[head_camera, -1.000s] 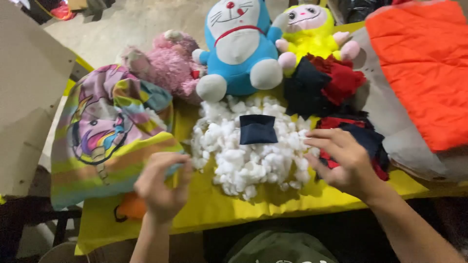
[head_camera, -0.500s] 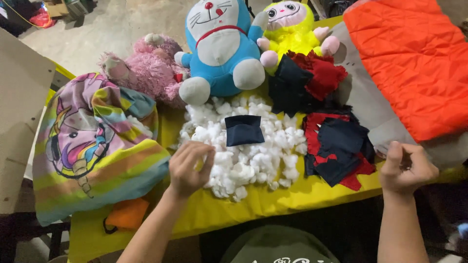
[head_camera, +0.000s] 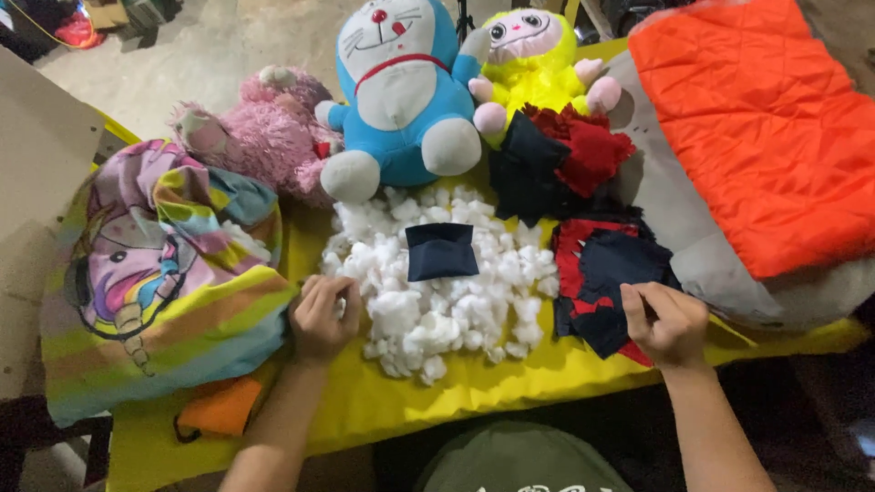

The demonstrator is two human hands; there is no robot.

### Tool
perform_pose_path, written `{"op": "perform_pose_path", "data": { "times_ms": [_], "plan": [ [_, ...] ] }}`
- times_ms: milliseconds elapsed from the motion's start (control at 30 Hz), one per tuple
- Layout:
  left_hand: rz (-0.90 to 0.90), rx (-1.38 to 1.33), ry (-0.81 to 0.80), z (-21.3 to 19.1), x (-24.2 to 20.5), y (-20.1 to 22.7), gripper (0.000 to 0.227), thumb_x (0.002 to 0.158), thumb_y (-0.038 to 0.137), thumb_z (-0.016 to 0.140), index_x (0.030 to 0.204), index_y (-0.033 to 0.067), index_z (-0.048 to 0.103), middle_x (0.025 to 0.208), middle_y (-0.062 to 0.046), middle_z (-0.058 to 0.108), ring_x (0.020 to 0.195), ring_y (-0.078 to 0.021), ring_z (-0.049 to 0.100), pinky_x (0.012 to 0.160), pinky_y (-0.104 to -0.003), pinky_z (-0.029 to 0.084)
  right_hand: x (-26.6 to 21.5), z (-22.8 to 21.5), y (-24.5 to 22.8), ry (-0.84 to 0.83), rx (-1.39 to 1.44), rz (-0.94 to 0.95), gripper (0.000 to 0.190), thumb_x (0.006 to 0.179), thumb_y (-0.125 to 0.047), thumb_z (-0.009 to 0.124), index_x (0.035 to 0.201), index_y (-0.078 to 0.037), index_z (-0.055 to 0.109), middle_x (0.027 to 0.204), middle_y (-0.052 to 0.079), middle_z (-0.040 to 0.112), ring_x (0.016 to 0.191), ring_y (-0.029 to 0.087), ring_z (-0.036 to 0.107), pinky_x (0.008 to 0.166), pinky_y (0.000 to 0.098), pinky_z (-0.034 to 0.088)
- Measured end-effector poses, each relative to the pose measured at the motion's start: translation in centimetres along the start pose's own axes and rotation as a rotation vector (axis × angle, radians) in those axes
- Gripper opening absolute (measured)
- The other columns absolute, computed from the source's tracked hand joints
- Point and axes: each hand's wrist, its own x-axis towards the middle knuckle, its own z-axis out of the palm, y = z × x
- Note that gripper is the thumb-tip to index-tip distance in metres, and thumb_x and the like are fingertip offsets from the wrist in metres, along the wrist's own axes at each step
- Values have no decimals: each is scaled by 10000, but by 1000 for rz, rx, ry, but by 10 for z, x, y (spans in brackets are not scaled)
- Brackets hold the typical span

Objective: The person holds a small dark fabric pouch and repeatedly stuffs white cotton-like material into it by hand. The workspace is a yellow surface cluttered with various stuffed toys and fabric scraps. The person adjusts the pouch and the filling material multiple times during the process.

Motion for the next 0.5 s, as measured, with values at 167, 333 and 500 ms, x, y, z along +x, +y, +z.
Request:
{"op": "perform_pose_path", "data": {
  "times_ms": [167, 333, 500],
  "plan": [
    [-40, 15, -23, 8, 14, 26, 97, 925, 39, 673, 830, 25, 684, 650, -68, 607, 523, -215, 564, 519, -294, 487, 11, -15, -3, -15, -29, -64, 344, 1047, -191, 702, 716, -109, 658, 595, 9, 588, 533, 219, 583, 578, 305, 462],
    [-103, 45, -34, 12, 6, 24, 129, 965, 74, 632, 867, 6, 681, 706, -89, 653, 566, -221, 590, 545, -324, 475, 8, -16, -4, -66, -103, -107, 334, 1082, -139, 647, 763, -43, 664, 663, 53, 622, 556, 243, 560, 567, 362, 402],
    [-183, 69, -18, 10, -7, 20, 141, 954, 105, 640, 865, 12, 698, 753, -96, 708, 608, -220, 663, 575, -304, 542, 6, -13, -12, -45, -94, -112, 369, 1087, -123, 651, 730, -30, 655, 627, 52, 603, 531, 223, 546, 533, 343, 370]
  ]
}}
